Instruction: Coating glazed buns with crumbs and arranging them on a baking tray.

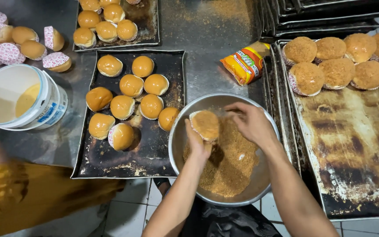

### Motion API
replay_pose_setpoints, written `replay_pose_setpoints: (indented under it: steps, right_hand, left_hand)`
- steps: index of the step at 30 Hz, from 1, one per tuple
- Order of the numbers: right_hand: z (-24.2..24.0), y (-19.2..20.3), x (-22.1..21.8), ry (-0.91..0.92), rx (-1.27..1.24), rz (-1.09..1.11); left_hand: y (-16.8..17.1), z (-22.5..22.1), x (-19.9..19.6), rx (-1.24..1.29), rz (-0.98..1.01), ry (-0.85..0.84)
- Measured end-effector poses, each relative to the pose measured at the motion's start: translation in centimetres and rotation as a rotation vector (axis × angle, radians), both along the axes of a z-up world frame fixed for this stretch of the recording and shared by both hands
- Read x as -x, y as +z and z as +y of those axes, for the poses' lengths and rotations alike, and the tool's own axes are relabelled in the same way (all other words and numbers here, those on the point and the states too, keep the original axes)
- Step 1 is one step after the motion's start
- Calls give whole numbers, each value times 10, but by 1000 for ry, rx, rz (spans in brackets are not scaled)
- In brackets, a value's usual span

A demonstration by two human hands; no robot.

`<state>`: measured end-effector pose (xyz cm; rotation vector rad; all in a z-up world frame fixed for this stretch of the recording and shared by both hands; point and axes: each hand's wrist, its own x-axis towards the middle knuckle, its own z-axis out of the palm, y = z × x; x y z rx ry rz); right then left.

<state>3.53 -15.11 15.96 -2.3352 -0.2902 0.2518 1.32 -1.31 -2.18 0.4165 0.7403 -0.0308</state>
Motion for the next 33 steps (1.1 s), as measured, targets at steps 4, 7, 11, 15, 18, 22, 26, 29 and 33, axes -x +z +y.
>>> replay_pose_setpoints:
  steps: [4,7,11,15,18,22,26,29,33]
  right_hand:
    - [22,-19,33,61,550,452]
    - [15,-86,70,376,496,431]
    - [5,-131,106,857,388,384]
    - [-3,-58,93,307,435,641]
    - [-14,-30,72,156,267,392]
    - [-20,-35,30,109,32,43]
    - [-24,-61,7,36,58,-96]
    - [-14,-45,8,107,42,-70]
    - [-9,-25,-4,-2,-30,-66]
  left_hand:
    - [-26,14,-8,115,-30,93]
    - [-11,14,-7,168,-46,61]
    - [66,21,-9,65,120,10]
    - [-8,17,-5,114,36,54]
    - [-19,2,-5,131,5,100]
    - [37,-22,7,-74,189,46]
    - [116,-27,17,-165,326,30]
    - [138,-29,24,-210,385,-79]
    - [32,-21,27,110,27,-214]
